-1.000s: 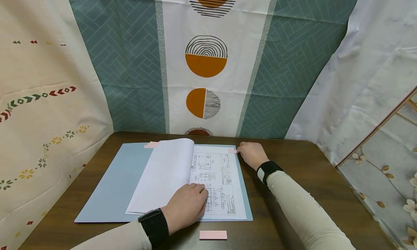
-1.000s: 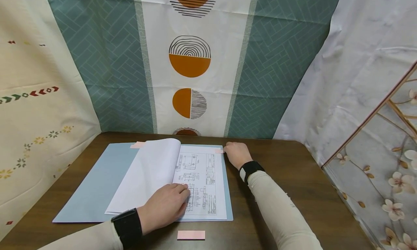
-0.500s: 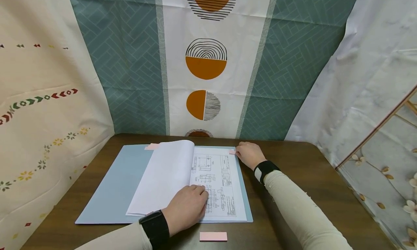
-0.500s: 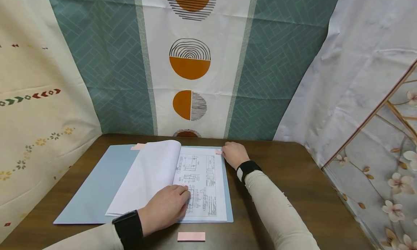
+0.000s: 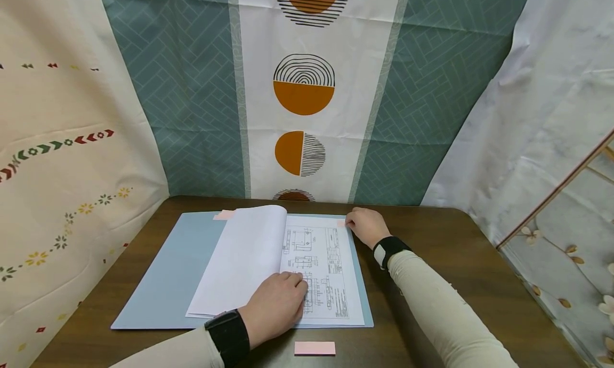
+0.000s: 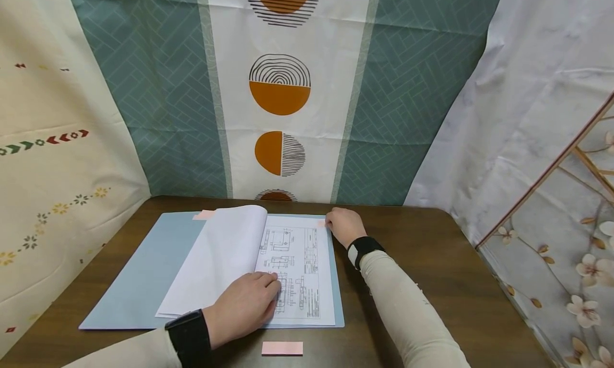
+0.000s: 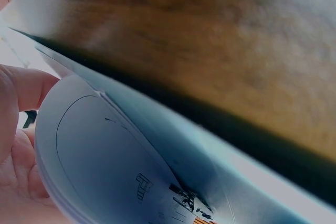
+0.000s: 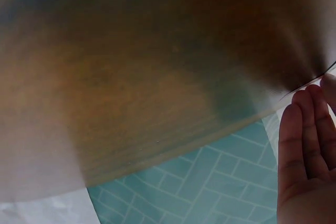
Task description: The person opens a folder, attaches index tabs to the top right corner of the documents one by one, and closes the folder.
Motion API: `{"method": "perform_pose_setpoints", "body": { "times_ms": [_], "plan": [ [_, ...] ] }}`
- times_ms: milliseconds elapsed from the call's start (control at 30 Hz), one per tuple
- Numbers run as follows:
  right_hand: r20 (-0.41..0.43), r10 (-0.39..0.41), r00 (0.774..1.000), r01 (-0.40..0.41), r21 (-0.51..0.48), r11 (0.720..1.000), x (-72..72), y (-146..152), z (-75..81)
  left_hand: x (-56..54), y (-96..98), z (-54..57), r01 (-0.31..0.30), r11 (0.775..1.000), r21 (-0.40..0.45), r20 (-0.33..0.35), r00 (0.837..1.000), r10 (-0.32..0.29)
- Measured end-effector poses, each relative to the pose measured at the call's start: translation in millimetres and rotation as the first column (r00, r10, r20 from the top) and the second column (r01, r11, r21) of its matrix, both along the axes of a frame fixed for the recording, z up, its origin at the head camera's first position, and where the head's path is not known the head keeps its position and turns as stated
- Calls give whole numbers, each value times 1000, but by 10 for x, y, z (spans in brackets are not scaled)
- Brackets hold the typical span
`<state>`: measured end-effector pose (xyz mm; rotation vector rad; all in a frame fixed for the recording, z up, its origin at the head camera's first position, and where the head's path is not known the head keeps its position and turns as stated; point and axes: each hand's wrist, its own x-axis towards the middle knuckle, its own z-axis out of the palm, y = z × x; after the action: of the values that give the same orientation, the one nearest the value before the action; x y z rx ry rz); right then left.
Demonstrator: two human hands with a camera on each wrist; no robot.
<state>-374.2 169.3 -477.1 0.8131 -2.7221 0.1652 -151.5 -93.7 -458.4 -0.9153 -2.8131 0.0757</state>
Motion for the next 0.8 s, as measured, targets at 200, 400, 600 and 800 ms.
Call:
{"method": "perform_pose_setpoints", "body": {
  "times_ms": [200, 400, 600, 800],
  "plan": [
    [16, 10, 1000, -9, -26, 1000, 12, 36, 61, -19, 10, 17, 5, 1000, -3, 17, 1000, -5],
    [51, 15, 999, -15, -5, 1000, 27, 62, 82, -86, 26, 199, 4, 1000, -13, 114, 993, -3],
    [47, 27, 999, -28, 25, 999, 55, 88, 74, -212, 121, 357, 16, 998, -65, 143, 990, -6],
    [48, 31, 998, -31, -7, 1000, 110, 80, 28, -459, 305, 409, 23, 988, -156, 79, 997, -11]
  ]
}}
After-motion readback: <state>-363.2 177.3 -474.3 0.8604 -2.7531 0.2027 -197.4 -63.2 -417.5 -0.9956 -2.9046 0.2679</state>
